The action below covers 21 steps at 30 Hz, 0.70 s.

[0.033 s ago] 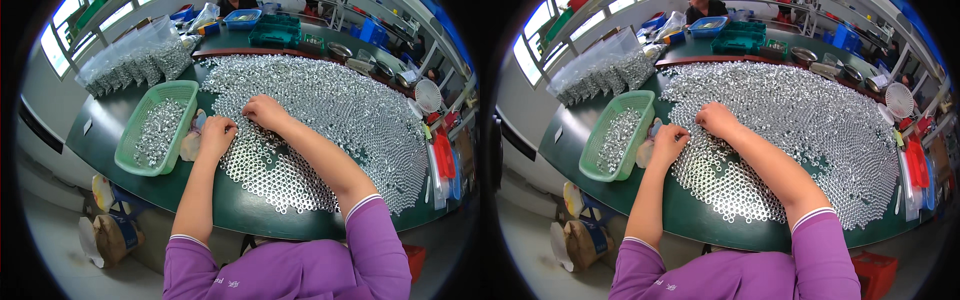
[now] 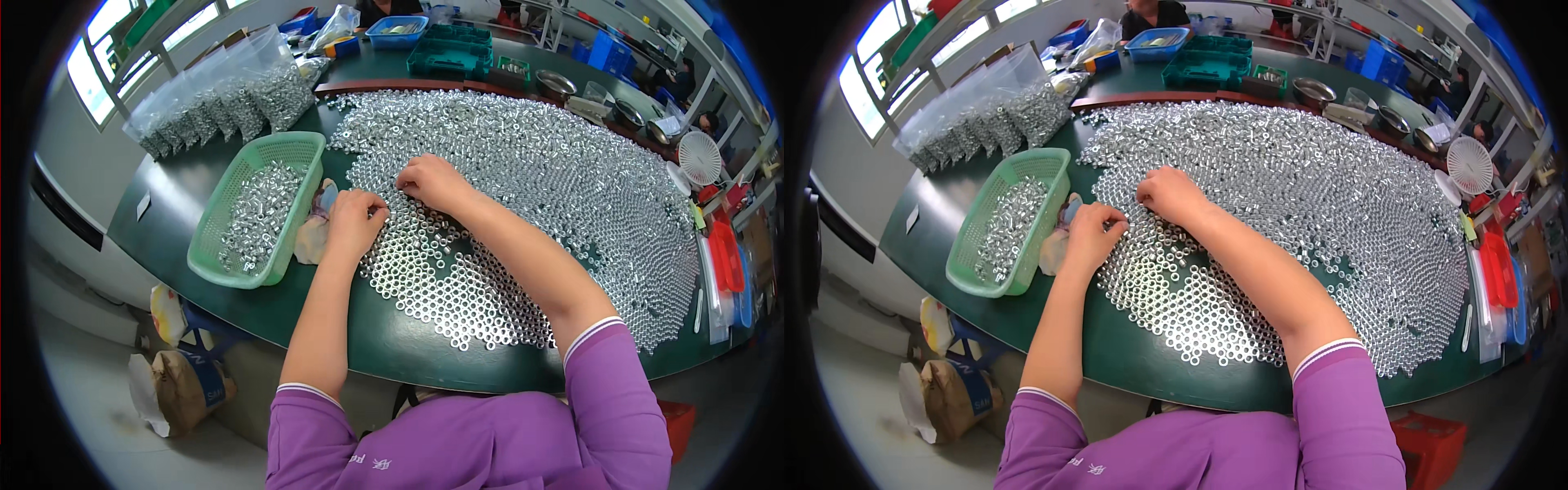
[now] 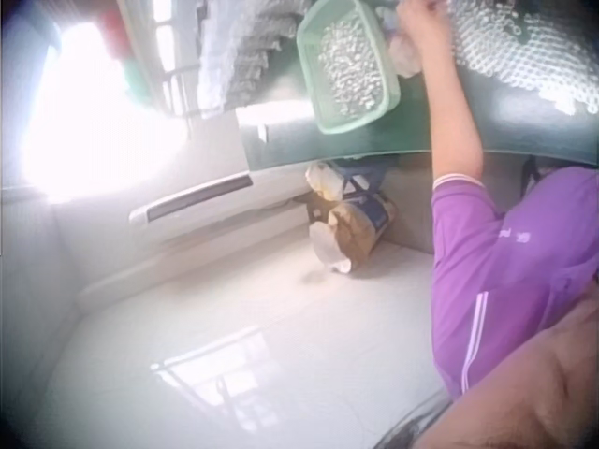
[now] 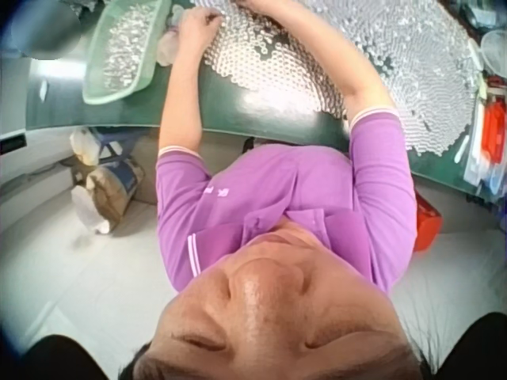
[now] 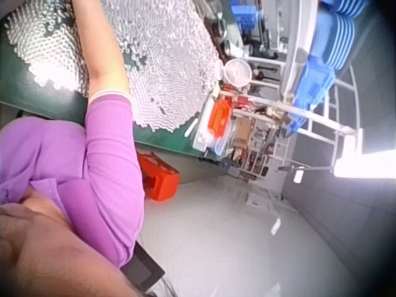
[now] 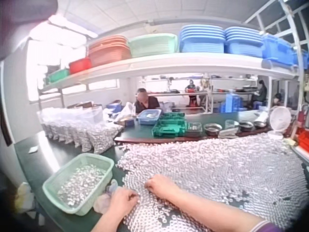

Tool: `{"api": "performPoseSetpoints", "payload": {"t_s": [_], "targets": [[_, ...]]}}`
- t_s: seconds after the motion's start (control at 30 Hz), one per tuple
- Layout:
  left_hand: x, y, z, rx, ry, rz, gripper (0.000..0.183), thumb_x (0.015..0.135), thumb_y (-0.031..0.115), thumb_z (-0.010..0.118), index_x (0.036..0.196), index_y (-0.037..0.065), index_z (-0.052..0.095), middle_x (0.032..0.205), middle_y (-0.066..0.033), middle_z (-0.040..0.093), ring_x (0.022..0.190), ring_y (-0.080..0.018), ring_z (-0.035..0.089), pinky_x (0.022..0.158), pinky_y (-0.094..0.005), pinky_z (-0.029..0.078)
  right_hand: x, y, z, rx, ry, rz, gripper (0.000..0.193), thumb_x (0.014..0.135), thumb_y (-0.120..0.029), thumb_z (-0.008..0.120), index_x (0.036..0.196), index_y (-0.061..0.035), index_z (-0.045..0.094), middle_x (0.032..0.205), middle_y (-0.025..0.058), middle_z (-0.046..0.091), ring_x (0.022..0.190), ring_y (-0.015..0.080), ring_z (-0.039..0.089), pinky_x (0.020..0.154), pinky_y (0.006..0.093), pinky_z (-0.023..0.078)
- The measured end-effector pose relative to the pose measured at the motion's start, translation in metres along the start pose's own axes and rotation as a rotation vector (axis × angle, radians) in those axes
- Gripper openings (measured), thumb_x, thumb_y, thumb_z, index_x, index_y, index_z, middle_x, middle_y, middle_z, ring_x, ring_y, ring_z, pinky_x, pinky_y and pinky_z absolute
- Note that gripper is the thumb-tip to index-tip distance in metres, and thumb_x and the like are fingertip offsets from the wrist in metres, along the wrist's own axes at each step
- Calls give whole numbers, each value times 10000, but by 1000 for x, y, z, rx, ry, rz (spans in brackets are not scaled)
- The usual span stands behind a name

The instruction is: The person sorts small metal rings by hand, picking them up from a pile on a workbench and placing selected ones into a plastic basket.

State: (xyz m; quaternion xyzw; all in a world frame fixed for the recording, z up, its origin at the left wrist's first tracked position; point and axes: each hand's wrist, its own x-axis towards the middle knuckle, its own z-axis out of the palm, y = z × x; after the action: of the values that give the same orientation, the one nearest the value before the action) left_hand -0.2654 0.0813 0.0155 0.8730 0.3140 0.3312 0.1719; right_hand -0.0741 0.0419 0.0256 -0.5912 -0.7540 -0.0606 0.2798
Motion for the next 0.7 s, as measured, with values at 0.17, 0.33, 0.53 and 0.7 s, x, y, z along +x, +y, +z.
{"api": "performPoseSetpoints", "payload": {"t_s": [0.17,0.33,0.53,0.7], "targets": [[-2,6,-1,56,24,6,89,682,137,699,695,78,634,742,-67,566,798,-265,523,722,-378,420,3,-2,-8,-127,-73,-272,26,722,-174,633,741,-157,631,805,-10,577,875,202,546,758,359,420],[-2,2,1,1,10,-32,82,687,127,686,693,81,619,748,-69,567,810,-275,516,735,-391,419,9,-10,-14,-227,-133,-349,43,734,-211,625,735,-169,615,809,-18,561,883,177,533,766,349,391],[-2,-2,3,-14,44,1,58,697,88,661,734,74,619,786,-70,593,836,-278,529,756,-389,427,9,-10,-6,-152,-132,-127,67,734,-213,621,735,-151,647,833,10,575,908,212,537,787,383,418],[-2,5,-1,-2,-13,-10,55,689,84,659,738,80,634,768,-63,592,838,-276,523,761,-388,425,17,3,-6,-57,-29,295,92,731,-202,614,757,-138,674,848,49,610,884,268,562,784,406,465]]}}
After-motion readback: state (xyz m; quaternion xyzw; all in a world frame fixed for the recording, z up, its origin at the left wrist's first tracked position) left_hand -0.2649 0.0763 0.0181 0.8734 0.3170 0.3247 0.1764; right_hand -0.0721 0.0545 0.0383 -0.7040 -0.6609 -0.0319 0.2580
